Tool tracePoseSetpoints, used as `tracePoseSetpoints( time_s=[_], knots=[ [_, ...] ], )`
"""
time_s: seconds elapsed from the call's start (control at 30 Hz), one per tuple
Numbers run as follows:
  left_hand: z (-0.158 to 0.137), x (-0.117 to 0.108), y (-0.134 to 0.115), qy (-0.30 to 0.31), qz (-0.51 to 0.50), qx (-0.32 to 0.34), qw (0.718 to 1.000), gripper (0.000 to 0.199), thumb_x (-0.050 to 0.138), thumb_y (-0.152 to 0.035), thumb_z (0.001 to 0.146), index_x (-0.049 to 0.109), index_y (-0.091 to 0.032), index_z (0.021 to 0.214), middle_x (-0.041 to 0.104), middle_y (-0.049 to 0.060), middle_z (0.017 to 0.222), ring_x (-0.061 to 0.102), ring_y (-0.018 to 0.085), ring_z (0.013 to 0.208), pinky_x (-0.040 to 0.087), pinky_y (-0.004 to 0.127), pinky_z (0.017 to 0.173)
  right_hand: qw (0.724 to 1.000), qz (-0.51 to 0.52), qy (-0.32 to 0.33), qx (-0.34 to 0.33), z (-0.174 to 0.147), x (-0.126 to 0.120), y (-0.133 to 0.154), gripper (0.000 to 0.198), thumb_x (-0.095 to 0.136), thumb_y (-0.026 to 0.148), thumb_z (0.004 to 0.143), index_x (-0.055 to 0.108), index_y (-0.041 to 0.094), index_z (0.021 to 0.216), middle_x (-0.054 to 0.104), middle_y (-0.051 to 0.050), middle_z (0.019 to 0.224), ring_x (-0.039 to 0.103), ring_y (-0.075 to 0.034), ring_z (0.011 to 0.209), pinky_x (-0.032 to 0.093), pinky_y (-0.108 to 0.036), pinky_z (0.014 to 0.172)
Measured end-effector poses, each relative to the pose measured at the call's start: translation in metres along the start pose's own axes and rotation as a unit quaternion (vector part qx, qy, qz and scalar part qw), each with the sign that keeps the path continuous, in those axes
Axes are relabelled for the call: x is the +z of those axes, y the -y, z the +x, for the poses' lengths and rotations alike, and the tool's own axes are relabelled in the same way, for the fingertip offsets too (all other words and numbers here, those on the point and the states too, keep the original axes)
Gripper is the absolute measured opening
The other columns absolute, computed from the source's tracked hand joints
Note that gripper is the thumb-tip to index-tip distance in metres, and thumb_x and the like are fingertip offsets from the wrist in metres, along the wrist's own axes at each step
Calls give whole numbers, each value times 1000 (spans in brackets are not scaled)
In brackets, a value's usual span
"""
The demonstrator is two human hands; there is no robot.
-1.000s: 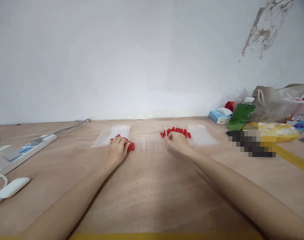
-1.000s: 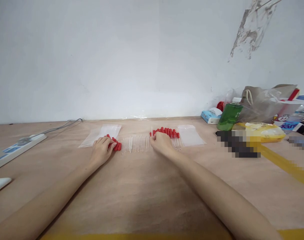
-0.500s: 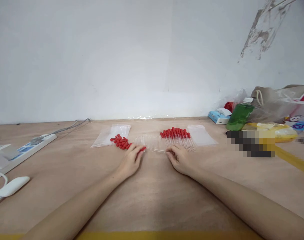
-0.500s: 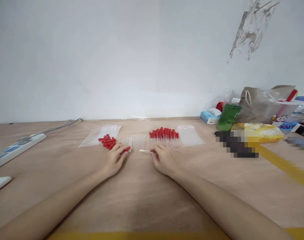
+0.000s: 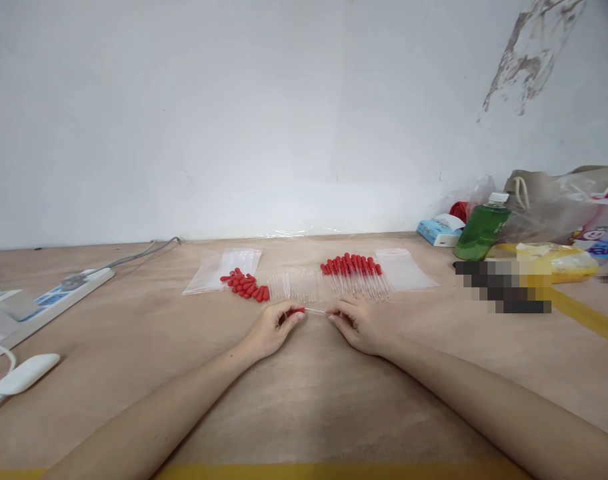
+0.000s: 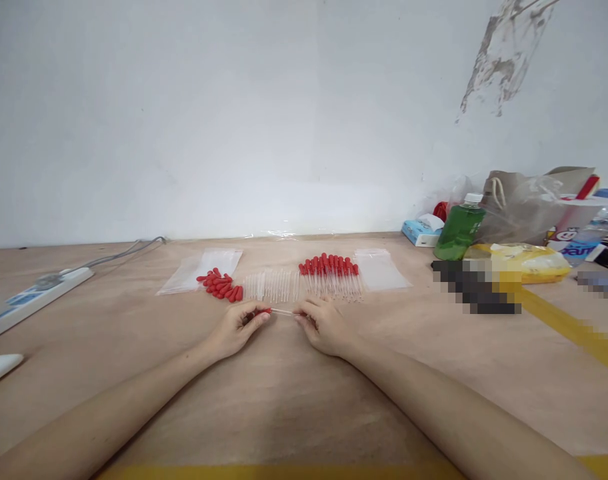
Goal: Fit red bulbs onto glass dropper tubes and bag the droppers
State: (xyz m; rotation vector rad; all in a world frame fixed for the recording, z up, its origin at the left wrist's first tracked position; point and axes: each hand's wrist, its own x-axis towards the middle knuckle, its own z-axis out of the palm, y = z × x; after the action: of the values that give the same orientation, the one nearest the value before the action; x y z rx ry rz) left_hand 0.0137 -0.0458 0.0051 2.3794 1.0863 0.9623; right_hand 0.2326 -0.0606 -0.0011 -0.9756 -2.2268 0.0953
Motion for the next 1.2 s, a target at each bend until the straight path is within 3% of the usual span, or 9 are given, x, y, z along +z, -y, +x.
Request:
tracePoseSetpoints(
  time_s=[0.23,0.5,0.8,1.0,1.2],
  knots=[
    [-4,-1,-3,48,20,36,998,22,45,-30,85,62,-17,83,61,3,76,55,13,72,41,24,66,997,-38,65,-10,3,-8,-5,20,42,22,87,62,21,86,61,-2,83,51,-13,69,31,-30,71],
    [-5,1,-4,55,65,62,994,23,44,-32,86,61,-16,82,59,3,74,53,13,69,39,24,64,995,-80,55,-29,-1,-2,-3,23,39,22,87,62,19,87,61,-2,77,49,-13,67,27,-31,71],
    [-7,1,-5,61,83,90,991,23,42,-32,86,59,-16,83,58,4,74,51,14,69,39,25,63,993,-38,106,20,3,3,5,26,36,22,88,58,19,73,64,0,70,52,-12,61,27,-31,75],
    [-6,0,-4,76,94,104,987,23,40,-30,87,58,-16,85,59,5,78,52,15,71,40,26,64,990,12,132,49,5,5,7,29,34,21,88,60,20,75,66,1,70,55,-12,62,29,-33,81],
    [-3,-4,-3,41,92,127,987,20,43,-29,86,60,-18,91,59,6,85,52,16,81,41,29,74,986,17,143,88,8,-6,22,20,45,23,82,59,17,69,61,-1,63,49,-11,55,32,-23,55]
  ],
)
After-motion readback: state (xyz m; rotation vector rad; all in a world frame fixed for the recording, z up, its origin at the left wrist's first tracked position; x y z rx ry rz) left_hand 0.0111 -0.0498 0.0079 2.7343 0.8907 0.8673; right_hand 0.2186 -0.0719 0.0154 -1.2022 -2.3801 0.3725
